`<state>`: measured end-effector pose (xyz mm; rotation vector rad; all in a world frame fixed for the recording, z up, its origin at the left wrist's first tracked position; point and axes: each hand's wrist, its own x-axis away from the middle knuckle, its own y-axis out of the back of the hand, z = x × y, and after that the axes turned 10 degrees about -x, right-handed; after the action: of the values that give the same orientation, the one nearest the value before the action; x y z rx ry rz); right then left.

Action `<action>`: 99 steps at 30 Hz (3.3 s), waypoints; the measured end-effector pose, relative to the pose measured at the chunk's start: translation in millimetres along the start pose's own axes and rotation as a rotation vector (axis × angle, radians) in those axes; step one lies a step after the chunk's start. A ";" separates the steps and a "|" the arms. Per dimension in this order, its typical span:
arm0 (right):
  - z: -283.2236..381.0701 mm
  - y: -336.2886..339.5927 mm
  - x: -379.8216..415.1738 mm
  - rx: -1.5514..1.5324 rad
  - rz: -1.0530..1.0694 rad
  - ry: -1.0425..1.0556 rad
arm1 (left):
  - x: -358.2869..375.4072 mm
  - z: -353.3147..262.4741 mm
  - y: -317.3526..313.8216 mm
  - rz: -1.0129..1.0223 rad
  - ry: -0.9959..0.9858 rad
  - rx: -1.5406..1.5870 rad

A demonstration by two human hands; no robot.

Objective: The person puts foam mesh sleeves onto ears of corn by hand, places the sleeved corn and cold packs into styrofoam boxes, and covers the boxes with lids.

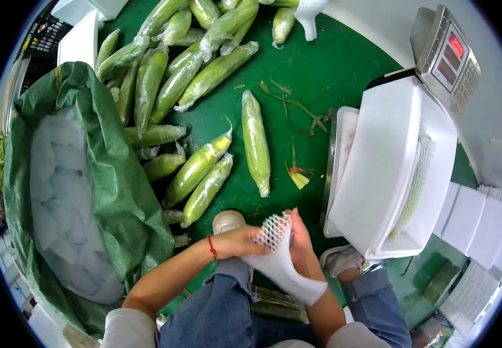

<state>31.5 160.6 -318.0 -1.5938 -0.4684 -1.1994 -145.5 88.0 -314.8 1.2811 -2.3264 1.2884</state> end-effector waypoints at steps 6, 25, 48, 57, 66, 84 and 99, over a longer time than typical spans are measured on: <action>33.9 -10.0 -78.6 1.178 0.135 0.719 | -48.2 -34.7 68.5 -1.167 -0.336 -0.701; -30.1 -34.7 48.0 0.886 0.144 0.546 | 59.3 -32.6 -44.9 -0.631 -0.184 -0.002; 3.3 -51.0 -66.6 0.248 0.235 0.418 | -29.0 -47.6 44.4 -0.576 -0.413 0.333; 130.1 7.7 212.7 0.161 0.297 -0.412 | -38.5 -162.6 -51.2 -0.392 -0.947 -1.684; 254.5 -10.6 291.1 0.783 0.070 0.934 | -149.1 -250.7 -96.1 0.118 -1.304 -2.212; 296.8 16.0 151.0 2.226 -0.205 1.527 | -151.5 -136.4 -196.8 -0.459 -1.107 -1.978; 95.2 215.1 356.9 1.420 -1.182 1.626 | -14.1 -189.5 -189.7 -0.036 -0.361 -1.296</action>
<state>394.2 69.5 -111.0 1.1498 -0.7847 -1.7714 -35.6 193.9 -93.8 1.0208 -2.4556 -0.5697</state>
